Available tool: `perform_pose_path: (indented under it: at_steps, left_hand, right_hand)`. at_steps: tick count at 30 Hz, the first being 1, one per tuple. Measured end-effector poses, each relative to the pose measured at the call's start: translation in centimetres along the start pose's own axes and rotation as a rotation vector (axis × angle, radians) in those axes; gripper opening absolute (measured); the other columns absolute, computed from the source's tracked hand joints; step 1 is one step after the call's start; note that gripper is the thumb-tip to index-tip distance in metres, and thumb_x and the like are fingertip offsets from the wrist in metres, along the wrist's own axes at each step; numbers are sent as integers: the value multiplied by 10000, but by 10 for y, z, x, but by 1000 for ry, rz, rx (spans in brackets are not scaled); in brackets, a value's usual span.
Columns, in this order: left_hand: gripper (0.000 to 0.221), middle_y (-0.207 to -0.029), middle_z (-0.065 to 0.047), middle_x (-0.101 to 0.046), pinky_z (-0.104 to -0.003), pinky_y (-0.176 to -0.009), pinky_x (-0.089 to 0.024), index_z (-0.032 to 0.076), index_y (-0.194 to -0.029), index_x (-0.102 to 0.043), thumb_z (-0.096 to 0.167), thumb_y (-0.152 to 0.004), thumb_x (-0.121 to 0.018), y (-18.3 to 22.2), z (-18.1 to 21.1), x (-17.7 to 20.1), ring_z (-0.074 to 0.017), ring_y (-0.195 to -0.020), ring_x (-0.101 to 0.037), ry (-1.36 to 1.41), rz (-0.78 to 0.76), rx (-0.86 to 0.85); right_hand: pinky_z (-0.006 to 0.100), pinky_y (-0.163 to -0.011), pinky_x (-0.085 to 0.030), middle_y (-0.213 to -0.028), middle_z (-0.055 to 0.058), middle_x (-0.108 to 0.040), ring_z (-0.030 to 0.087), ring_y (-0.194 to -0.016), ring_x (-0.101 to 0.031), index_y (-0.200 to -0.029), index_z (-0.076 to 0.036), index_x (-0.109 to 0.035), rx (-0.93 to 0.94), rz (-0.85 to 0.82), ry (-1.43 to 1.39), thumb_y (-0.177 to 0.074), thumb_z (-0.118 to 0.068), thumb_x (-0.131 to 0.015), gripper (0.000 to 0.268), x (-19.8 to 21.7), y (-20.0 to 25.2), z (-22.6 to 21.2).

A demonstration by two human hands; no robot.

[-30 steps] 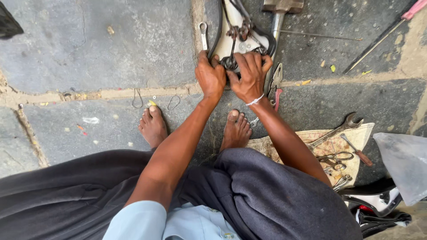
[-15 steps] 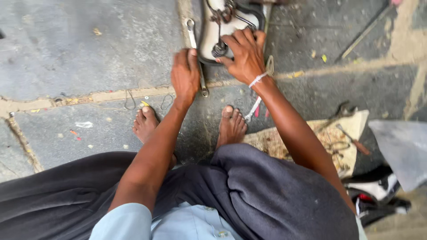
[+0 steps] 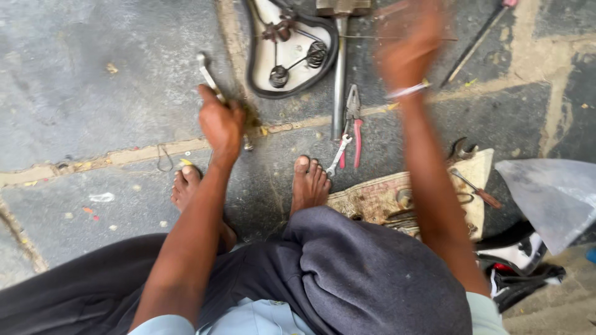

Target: The person disassembles and reassembles a bicycle seat using various tools, removing springs and the seat cover before reattaching the internal metal frame to the seat base with a screwdriver and pliers.

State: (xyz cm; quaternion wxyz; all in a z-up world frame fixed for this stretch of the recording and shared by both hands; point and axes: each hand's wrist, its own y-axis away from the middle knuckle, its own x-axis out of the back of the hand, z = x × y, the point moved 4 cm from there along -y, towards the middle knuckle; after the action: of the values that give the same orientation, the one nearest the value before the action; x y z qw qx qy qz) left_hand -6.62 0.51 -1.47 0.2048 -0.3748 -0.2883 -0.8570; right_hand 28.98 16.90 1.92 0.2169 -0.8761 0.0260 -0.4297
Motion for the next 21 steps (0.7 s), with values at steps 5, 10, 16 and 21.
perform_pose_path:
  at_steps: [5,10,16,21]
  left_hand:
    - [306,-1051,-262,-679,-543,-873,-500,-8,-1206,-551,112,-966,-697,-10,-22,42,-427,-1018,-632,-226,267,-19]
    - [587,-1424,-252,-533,-522,-1118,-456,59,-1460,-481,-37,-903,-641,-77,34,25,-386,-1299,-548,-354,184,-304]
    - [1079,-1549,-209,-425,-620,-1158,-271,159,-1619,-291,101,-643,-747,-128,123,-20,-376,-1427,-429,-584,-262,-1234]
    - [1023,-1356,-154,-533,-514,-1158,-369,167,-1530,-398,378,-665,-901,-128,137,-45,-325,-1353,-494,-1139,-380,-1321]
  right_hand:
    - [510,-872,-525,-1144,303,-651,460,-1027,-647,-1273,70,-489,-224,-32,615,-840,-34,-766,524,54,3,169]
    - [542,-869,-552,-1002,304,-660,460,-900,-672,-1338,88,-427,-442,-191,378,-770,71,-720,639,53,47,193]
    - [363,-717,-578,-939,130,-596,225,-756,-612,-1213,62,-577,-969,114,-834,-1104,-28,-606,144,141,108,225]
    - [363,-769,-572,-961,116,-617,225,-819,-626,-1162,1,-583,-1097,258,-783,-1075,-24,-600,93,196,139,239]
